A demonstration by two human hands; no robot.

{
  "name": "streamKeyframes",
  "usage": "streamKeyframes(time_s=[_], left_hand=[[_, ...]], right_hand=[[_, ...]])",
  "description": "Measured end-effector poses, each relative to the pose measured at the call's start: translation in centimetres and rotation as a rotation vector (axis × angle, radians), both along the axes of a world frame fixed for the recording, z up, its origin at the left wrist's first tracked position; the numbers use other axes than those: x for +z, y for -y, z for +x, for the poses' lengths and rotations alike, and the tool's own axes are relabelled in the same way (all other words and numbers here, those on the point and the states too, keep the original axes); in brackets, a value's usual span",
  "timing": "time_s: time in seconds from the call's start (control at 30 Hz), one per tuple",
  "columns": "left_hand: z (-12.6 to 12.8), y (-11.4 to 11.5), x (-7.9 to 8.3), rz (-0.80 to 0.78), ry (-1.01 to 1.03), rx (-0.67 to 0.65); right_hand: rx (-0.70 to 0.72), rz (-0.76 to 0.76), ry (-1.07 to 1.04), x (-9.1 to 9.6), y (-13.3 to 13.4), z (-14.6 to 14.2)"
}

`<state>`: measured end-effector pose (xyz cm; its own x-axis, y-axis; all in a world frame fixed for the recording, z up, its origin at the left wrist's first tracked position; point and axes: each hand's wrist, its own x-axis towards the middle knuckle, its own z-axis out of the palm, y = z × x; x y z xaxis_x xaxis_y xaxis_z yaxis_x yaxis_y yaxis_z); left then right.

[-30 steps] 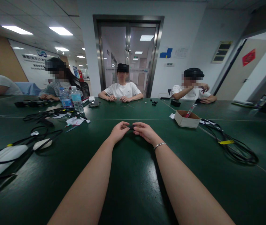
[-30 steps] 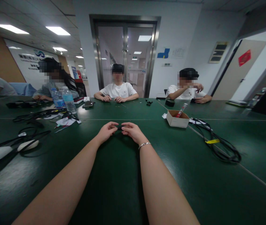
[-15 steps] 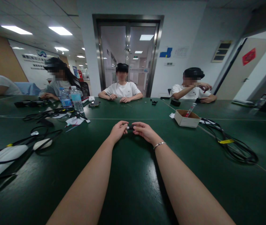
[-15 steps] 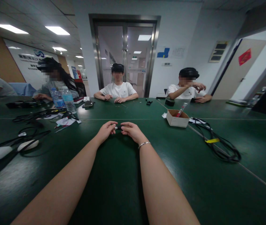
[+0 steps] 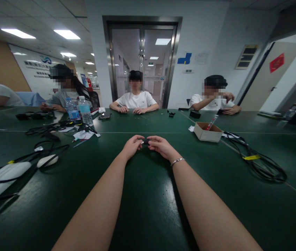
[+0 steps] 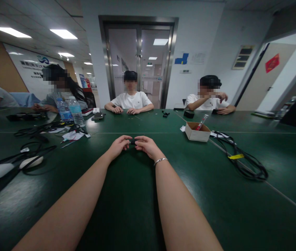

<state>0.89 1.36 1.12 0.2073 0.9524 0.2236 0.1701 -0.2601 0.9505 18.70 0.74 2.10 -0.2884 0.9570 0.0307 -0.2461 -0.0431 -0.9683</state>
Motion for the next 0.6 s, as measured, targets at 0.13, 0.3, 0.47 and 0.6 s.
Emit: streamKeyframes(time_s=[0.13, 0.3, 0.47, 0.6], left_hand=[[0.08, 0.16, 0.23, -0.005, -0.013, -0.011], [0.14, 0.40, 0.50, -0.013, 0.007, 0.014], [0.19, 0.64, 0.77, -0.021, -0.002, 0.020], [0.22, 0.69, 0.89, -0.037, -0.014, 0.009]], right_hand=[[-0.006, -0.001, 0.003, -0.04, 0.00, -0.04], [-0.012, 0.004, -0.008, 0.02, 0.07, -0.07], [-0.002, 0.002, -0.009, 0.08, 0.14, 0.00], [-0.001, 0.004, -0.012, 0.01, 0.06, 0.07]])
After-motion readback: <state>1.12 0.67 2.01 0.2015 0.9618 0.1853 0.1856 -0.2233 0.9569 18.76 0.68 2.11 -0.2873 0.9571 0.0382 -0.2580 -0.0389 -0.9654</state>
